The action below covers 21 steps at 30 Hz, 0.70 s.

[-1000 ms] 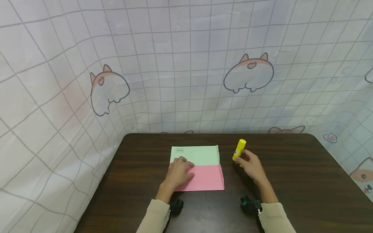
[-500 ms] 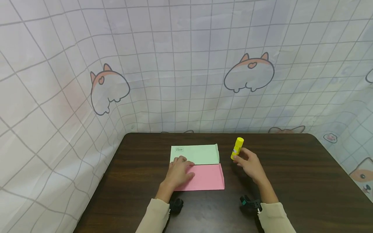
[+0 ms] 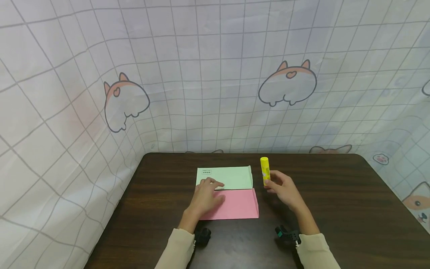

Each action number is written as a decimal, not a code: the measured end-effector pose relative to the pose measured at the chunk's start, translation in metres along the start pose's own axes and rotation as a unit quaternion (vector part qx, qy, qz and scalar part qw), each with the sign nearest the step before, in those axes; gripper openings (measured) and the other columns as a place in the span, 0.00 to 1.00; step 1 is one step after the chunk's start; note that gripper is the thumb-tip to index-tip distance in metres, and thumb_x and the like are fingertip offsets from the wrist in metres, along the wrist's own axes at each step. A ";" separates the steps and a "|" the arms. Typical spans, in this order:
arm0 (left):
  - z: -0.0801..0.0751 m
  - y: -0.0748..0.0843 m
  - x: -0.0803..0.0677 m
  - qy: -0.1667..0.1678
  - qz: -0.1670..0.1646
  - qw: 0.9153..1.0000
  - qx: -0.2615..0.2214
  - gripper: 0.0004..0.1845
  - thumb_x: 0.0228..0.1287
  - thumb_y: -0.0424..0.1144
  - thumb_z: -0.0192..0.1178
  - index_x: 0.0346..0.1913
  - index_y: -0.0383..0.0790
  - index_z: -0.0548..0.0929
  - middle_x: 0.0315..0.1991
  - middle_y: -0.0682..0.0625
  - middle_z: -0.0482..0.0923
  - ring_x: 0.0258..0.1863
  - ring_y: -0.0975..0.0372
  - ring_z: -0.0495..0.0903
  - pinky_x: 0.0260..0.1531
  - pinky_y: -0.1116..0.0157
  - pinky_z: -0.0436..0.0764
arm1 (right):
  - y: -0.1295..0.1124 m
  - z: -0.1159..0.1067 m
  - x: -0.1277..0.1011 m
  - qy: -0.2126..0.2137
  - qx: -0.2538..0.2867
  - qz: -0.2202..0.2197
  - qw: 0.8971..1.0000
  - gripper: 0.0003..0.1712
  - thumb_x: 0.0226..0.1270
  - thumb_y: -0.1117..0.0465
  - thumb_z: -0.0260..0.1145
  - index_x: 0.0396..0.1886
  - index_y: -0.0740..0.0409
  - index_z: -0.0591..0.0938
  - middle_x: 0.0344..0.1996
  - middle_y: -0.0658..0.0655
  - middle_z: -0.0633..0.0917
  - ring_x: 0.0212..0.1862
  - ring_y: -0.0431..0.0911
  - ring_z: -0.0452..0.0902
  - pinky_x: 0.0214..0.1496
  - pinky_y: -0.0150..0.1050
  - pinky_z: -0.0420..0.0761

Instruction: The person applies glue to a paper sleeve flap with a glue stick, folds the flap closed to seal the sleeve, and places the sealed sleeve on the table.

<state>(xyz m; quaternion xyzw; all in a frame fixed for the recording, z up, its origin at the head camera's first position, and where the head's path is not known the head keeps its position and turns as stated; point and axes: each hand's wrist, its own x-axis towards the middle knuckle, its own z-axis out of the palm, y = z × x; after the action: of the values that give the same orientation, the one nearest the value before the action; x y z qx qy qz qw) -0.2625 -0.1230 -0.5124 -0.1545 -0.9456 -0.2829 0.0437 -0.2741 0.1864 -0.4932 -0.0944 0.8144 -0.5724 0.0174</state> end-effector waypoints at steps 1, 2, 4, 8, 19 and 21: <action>-0.001 0.001 0.000 0.005 0.001 1.000 -0.009 0.18 0.66 0.45 0.68 0.58 0.48 0.86 0.57 0.45 0.78 0.61 0.49 0.73 0.67 0.42 0.66 | 0.001 0.000 0.000 -0.001 0.003 -0.002 1.000 0.26 0.76 0.59 0.64 0.67 0.66 0.73 0.56 0.72 0.80 0.50 0.59 0.86 0.49 0.43 0.88; -0.001 0.001 0.000 0.008 -0.001 1.000 -0.018 0.18 0.67 0.45 0.68 0.58 0.48 0.86 0.57 0.46 0.79 0.61 0.50 0.73 0.67 0.42 0.66 | 0.000 0.001 0.000 -0.003 0.008 -0.006 1.000 0.26 0.76 0.60 0.64 0.67 0.66 0.73 0.56 0.72 0.80 0.50 0.59 0.86 0.49 0.43 0.88; -0.002 0.003 0.001 0.014 -0.001 0.999 -0.034 0.18 0.67 0.45 0.68 0.58 0.48 0.86 0.57 0.47 0.79 0.61 0.51 0.73 0.67 0.42 0.67 | 0.001 0.001 0.000 -0.008 0.010 -0.010 1.000 0.25 0.76 0.61 0.64 0.67 0.67 0.73 0.56 0.72 0.80 0.50 0.58 0.85 0.49 0.42 0.88; -0.002 0.005 0.002 0.024 0.000 0.997 -0.069 0.19 0.68 0.47 0.68 0.59 0.47 0.86 0.58 0.47 0.80 0.63 0.50 0.74 0.65 0.43 0.70 | 0.000 0.003 0.000 -0.015 0.010 -0.021 1.000 0.25 0.76 0.62 0.64 0.67 0.68 0.74 0.55 0.73 0.81 0.48 0.56 0.86 0.49 0.40 0.87; -0.003 0.017 0.005 0.039 0.017 0.987 -0.156 0.18 0.71 0.46 0.65 0.60 0.47 0.84 0.55 0.46 0.84 0.58 0.53 0.80 0.59 0.48 0.79 | -0.003 0.008 -0.002 -0.029 -0.010 -0.021 0.999 0.22 0.75 0.61 0.65 0.63 0.66 0.78 0.51 0.70 0.84 0.48 0.58 0.85 0.51 0.39 0.87; -0.002 0.020 0.004 0.037 0.014 0.983 -0.182 0.18 0.71 0.46 0.65 0.60 0.46 0.84 0.56 0.45 0.84 0.57 0.53 0.80 0.59 0.47 0.79 | -0.005 0.008 -0.003 -0.039 -0.019 -0.020 0.999 0.22 0.75 0.59 0.66 0.62 0.65 0.79 0.52 0.70 0.84 0.48 0.57 0.86 0.52 0.40 0.87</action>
<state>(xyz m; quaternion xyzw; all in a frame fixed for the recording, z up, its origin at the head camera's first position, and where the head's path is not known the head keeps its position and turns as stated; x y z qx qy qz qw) -0.2602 -0.1071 -0.4995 -0.1625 -0.8740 -0.4548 0.0534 -0.2697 0.1776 -0.4918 -0.1333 0.8215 -0.5533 0.0362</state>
